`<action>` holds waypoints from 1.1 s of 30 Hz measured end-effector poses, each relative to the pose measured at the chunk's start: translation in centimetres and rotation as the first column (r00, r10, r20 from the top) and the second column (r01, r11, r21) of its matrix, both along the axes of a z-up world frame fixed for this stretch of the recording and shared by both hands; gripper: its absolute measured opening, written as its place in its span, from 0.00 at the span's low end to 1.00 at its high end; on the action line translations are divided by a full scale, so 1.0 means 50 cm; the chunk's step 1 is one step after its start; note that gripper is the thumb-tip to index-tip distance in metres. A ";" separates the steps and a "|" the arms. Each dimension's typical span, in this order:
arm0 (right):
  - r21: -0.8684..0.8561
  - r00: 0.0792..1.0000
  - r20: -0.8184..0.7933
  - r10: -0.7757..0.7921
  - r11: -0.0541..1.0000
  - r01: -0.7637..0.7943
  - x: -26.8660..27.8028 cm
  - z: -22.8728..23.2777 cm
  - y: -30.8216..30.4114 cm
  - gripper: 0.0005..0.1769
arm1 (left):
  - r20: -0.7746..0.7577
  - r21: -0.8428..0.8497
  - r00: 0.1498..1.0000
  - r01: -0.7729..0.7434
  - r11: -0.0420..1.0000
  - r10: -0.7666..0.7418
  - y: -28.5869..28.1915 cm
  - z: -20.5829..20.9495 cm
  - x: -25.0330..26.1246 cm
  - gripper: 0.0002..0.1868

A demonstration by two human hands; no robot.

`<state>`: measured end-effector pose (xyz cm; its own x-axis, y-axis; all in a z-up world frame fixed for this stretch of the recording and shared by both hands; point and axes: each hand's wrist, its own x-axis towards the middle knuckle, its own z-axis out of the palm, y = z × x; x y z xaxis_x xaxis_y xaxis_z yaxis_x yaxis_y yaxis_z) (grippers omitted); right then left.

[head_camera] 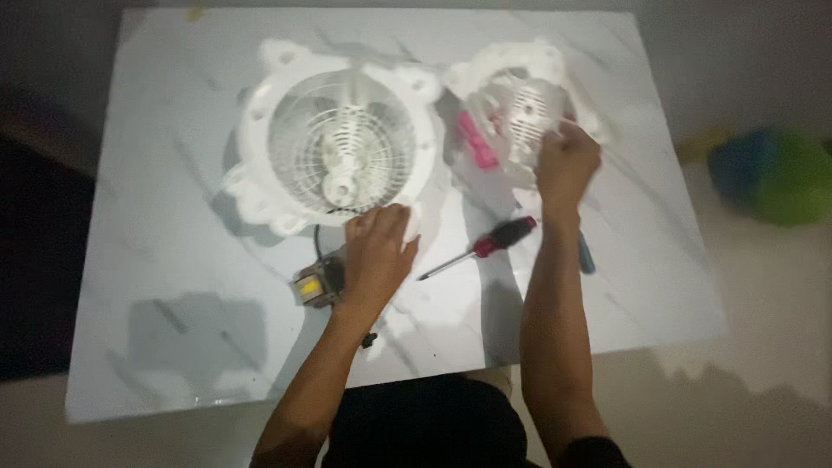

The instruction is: The person assembles a small electric fan by placing the motor into the white fan housing, routing the power cord, and attaching the pink fan blade and front grille. The person uses a screwdriver to secure components and arranges parts on a white tabletop.

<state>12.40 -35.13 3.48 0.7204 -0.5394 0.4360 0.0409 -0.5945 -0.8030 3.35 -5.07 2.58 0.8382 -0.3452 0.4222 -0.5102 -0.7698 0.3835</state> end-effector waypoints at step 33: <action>-0.503 0.977 0.185 0.107 0.864 0.001 -0.102 -0.011 0.315 0.34 | 0.014 -0.004 0.984 0.180 0.984 -0.180 0.030 -0.038 -0.055 0.28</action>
